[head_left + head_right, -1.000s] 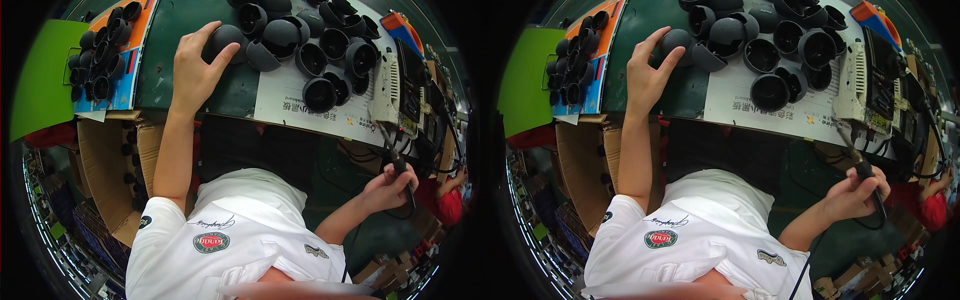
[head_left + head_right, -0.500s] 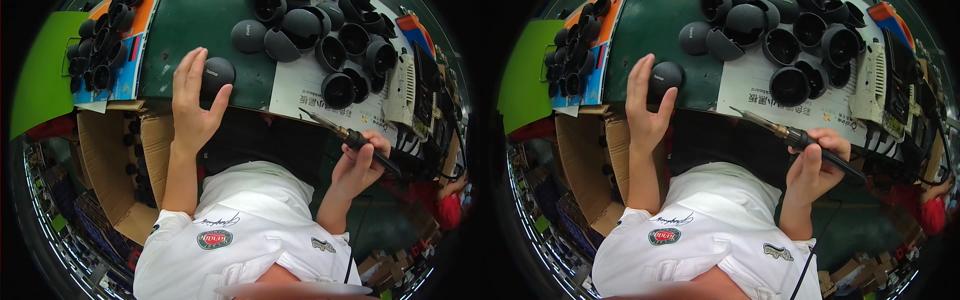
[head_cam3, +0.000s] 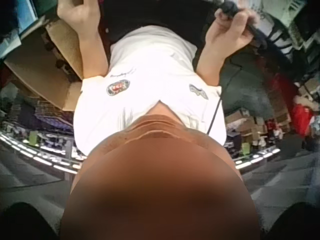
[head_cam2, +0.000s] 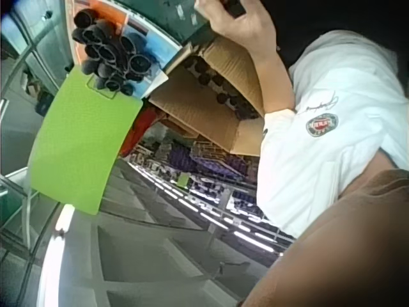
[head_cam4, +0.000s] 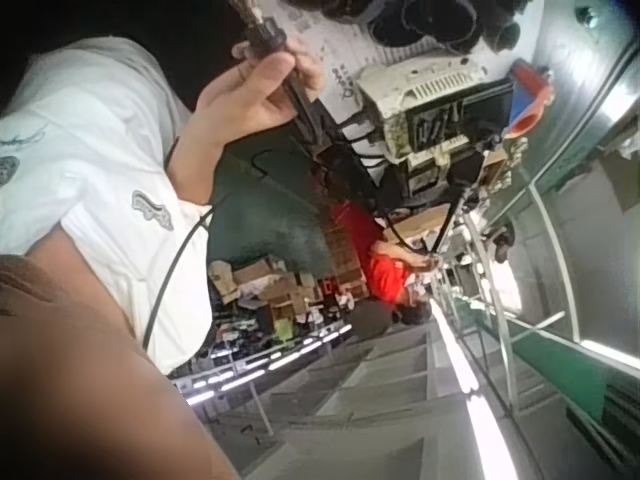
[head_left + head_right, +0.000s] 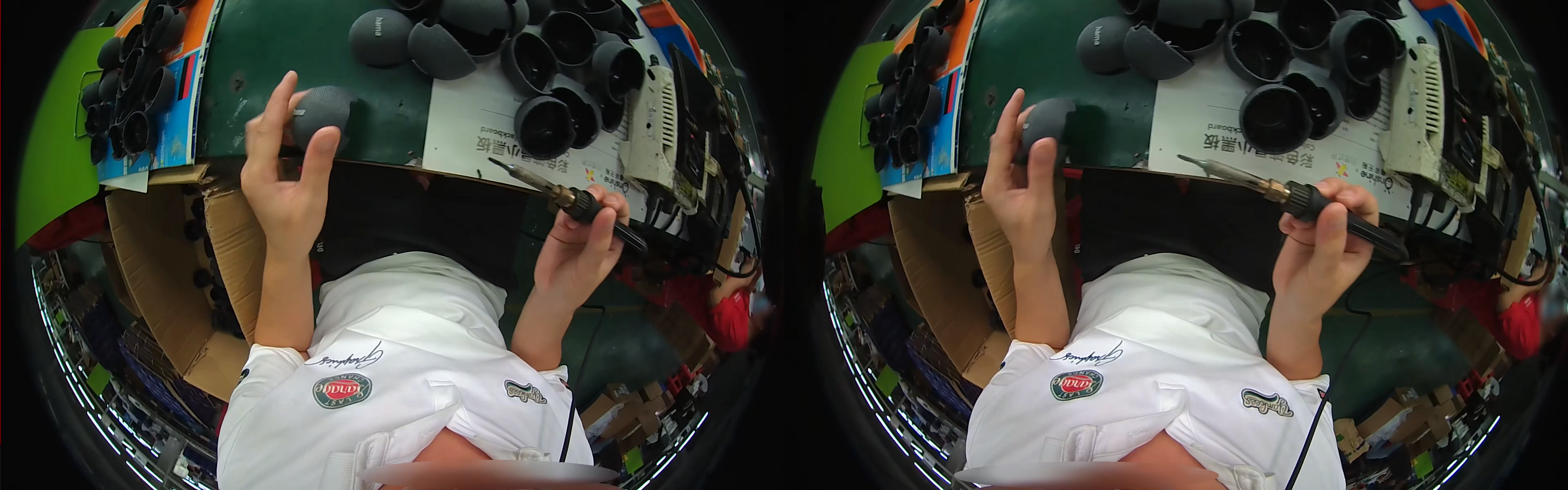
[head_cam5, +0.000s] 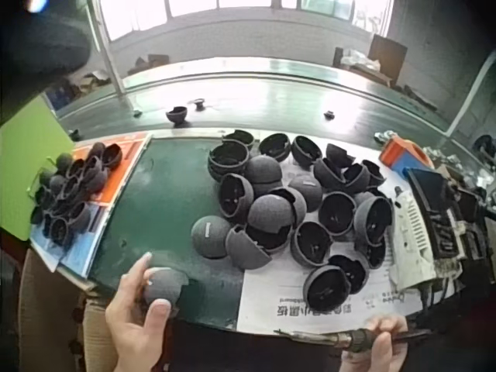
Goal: The person solders PCB components into a black plastic housing using a soldering iron.
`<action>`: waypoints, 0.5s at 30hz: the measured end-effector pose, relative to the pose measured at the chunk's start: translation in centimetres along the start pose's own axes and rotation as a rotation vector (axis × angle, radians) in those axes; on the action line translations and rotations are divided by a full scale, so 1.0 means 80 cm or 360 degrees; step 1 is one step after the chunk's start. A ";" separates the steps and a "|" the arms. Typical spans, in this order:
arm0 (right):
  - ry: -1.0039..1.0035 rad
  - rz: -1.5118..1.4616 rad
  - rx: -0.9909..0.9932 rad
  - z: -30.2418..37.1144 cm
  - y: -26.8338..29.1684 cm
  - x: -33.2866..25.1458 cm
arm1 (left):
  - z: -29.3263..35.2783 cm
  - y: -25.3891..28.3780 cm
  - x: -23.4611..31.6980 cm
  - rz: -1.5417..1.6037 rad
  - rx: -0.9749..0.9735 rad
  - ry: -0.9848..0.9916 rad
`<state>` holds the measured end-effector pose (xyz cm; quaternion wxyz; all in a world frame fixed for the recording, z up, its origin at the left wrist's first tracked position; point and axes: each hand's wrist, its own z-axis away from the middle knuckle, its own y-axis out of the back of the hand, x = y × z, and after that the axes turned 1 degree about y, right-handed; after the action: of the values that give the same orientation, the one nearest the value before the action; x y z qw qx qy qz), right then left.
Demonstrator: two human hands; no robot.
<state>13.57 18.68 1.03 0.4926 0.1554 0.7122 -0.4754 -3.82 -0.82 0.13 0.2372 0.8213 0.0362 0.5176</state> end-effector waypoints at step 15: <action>0.0286 0.0578 -0.0171 -0.005 -0.015 -0.021 | 0.031 -0.040 0.034 0.1720 -0.0580 0.1101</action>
<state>13.29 18.85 3.08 0.5123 0.2964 0.7379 -0.3243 0.20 1.99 0.16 0.0542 0.4573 -0.3944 0.7952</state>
